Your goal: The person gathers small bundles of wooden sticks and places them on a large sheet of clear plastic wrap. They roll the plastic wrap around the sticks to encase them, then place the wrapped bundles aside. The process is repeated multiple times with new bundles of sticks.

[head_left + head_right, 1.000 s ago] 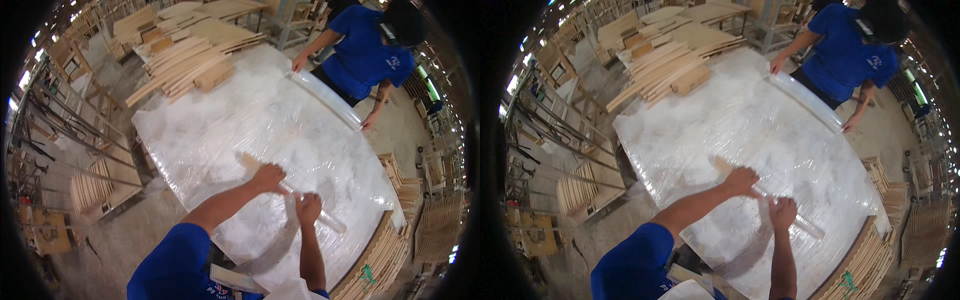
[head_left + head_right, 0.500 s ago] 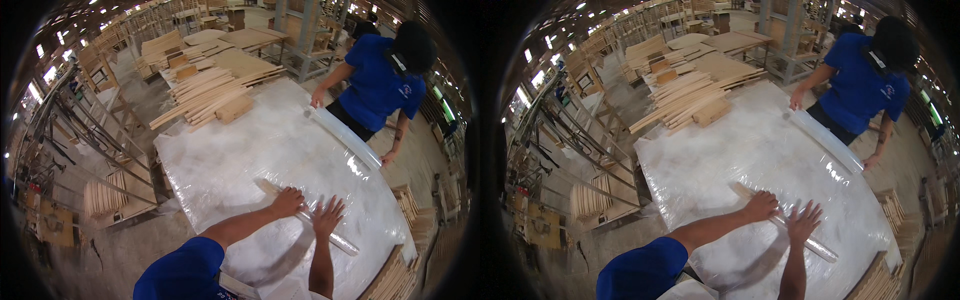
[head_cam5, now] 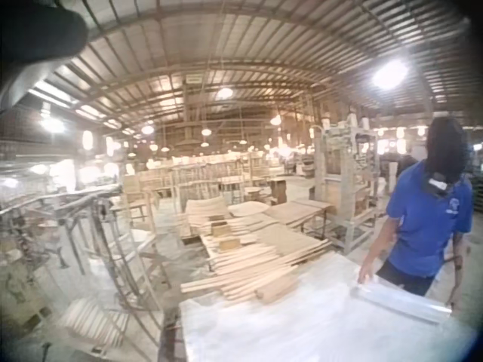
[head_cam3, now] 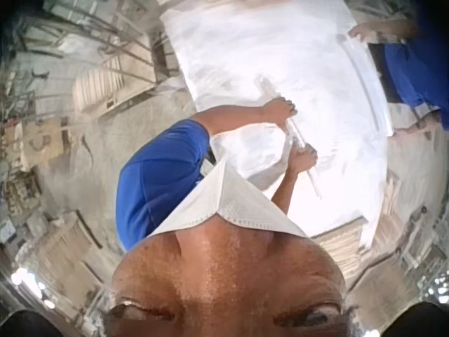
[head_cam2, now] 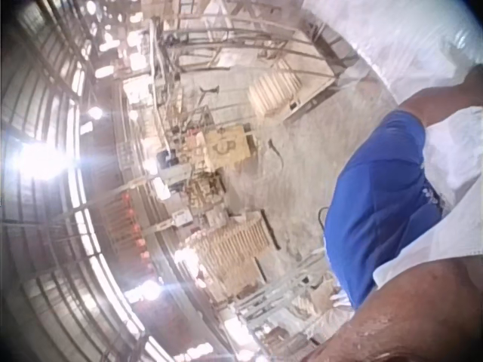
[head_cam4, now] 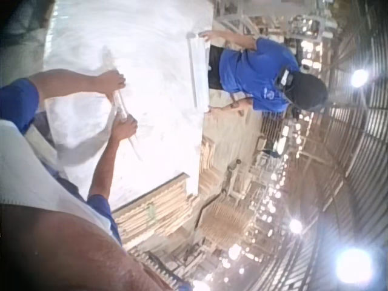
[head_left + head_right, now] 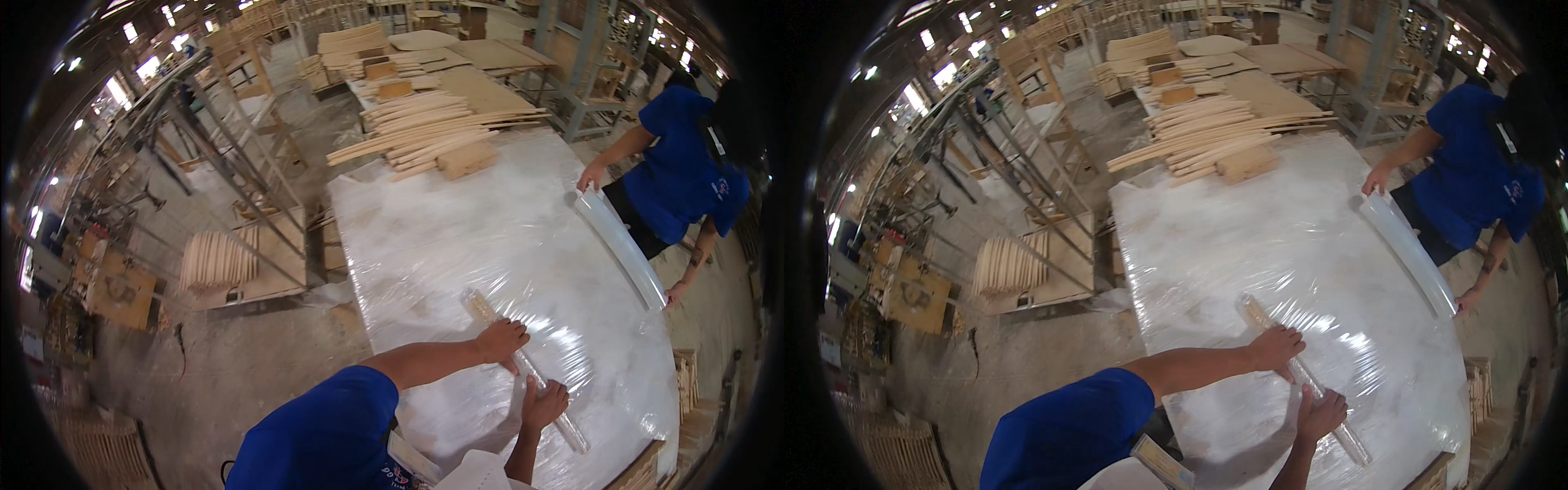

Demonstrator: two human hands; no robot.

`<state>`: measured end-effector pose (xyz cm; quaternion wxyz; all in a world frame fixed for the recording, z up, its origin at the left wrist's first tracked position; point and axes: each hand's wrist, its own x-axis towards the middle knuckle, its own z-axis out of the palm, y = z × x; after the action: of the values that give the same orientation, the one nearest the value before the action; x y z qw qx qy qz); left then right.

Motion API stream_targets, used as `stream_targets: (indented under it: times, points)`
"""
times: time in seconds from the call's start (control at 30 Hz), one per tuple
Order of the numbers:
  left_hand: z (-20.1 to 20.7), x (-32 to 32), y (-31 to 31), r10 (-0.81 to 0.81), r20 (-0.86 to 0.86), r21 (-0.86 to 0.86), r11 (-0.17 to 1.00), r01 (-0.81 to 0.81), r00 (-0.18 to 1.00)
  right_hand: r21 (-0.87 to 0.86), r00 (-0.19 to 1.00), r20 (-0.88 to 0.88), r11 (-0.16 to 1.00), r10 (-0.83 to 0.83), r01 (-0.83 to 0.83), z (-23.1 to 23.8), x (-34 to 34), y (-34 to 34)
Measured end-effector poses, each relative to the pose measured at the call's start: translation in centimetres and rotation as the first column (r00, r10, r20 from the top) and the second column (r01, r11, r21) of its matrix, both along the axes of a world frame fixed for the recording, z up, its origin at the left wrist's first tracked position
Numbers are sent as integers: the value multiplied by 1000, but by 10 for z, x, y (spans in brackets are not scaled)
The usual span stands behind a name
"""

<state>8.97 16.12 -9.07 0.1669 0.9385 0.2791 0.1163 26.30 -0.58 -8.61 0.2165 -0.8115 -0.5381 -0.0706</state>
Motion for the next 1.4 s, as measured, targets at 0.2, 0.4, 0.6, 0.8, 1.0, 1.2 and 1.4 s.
stream_targets:
  times: [0.2, 0.4, 0.6, 0.8, 1.0, 1.2, 1.4]
  points:
    - [6, -29, -16, -97, 49, -43, 994, 99, 994, 75, 986, 164, 997, -14, 1, -37, -52, -76]
    - [0, 13, 52, 168, 239, 121, 972, -201, 956, -52, 998, 42, 998, -38, 40, -37, 0, 26]
    - [-15, 70, 56, 3, 333, 179, 982, -66, 943, 146, 985, -16, 974, -172, 172, -6, 116, 131]
    - [-13, 58, 68, -30, 113, 201, 980, 7, 993, 21, 997, -39, 997, -68, 69, -20, 80, 71]
    - [-13, 8, 0, -110, 79, 71, 992, 105, 991, 40, 1000, -11, 999, -23, 23, -21, 9, -28]
    - [-1, -21, -23, -117, 49, 79, 990, 113, 992, 16, 994, 63, 996, -84, 83, -20, -55, -83]
    - [3, 41, 34, 47, 307, 125, 988, -89, 951, -101, 964, 147, 967, -220, 236, -20, 26, 5]
